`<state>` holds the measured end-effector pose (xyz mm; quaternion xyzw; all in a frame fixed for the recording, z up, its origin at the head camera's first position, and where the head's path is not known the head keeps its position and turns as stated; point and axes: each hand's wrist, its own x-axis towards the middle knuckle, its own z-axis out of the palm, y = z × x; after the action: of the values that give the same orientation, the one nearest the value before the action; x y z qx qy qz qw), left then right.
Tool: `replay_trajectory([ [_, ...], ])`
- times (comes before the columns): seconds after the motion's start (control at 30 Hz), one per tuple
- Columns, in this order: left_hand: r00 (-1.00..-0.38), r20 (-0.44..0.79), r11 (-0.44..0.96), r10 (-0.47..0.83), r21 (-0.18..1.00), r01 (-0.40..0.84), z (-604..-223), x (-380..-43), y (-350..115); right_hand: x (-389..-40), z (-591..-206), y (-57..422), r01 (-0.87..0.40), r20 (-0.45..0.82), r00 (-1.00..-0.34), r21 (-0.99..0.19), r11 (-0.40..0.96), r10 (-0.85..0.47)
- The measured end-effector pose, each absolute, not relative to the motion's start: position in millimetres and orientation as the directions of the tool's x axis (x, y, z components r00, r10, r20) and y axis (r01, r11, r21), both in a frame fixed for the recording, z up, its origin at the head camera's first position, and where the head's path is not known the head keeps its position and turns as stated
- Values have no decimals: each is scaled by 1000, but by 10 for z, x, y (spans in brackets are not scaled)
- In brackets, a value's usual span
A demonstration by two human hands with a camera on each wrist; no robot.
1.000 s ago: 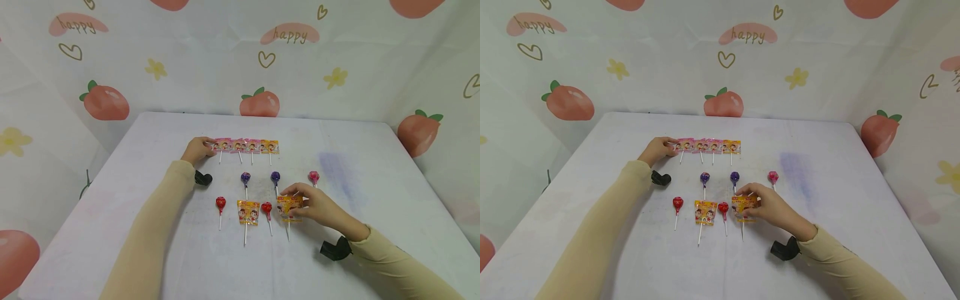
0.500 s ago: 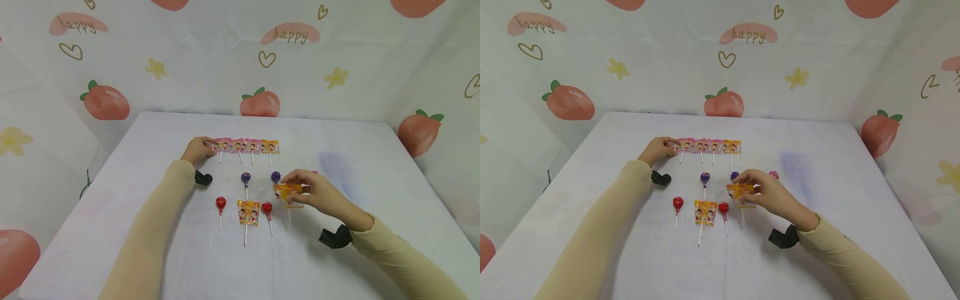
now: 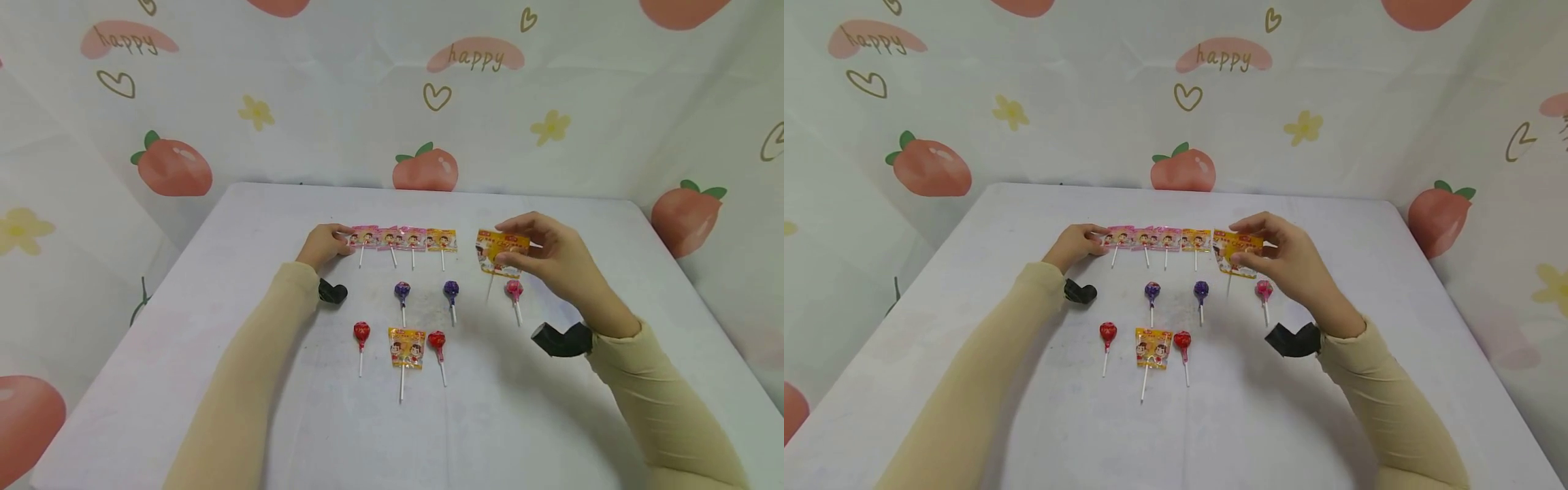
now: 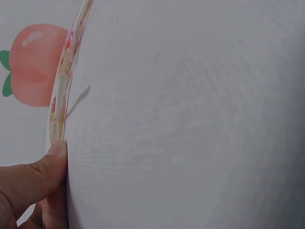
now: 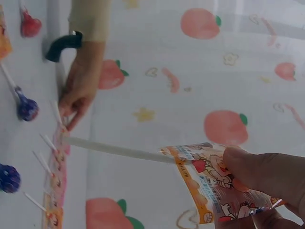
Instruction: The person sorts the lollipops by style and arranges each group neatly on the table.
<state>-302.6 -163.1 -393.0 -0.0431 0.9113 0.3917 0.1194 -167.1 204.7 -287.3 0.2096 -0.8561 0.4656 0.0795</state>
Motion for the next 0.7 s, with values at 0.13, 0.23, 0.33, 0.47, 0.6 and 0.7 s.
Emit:
replay_trajectory([
  [0.13, -968, -251, 692, 16, 702, -170, -3934, -3032, -1632, -1792, -2835, 2098, -436, 377, -900, -788, 435, -219],
  [0.23, -967, -253, 694, 17, 700, -171, -3928, -3031, -1633, -1870, -2822, 2103, -427, 397, -903, -799, 423, -163],
  [0.33, -965, -260, 694, 19, 698, -175, -3921, -3031, -1634, -1940, -2836, 2089, -417, 408, -905, -799, 433, -118],
  [0.47, -965, -261, 692, 13, 699, -180, -3914, -3038, -1630, -2056, -2883, 2063, -412, 417, -905, -804, 429, -89],
  [0.6, -967, -254, 693, 5, 698, -179, -3895, -3020, -1618, -2213, -2947, 2048, -405, 413, -908, -825, 394, -68],
  [0.7, -968, -251, 693, 8, 699, -175, -3893, -3005, -1619, -2343, -2989, 2040, -377, 389, -920, -851, 364, -45],
])
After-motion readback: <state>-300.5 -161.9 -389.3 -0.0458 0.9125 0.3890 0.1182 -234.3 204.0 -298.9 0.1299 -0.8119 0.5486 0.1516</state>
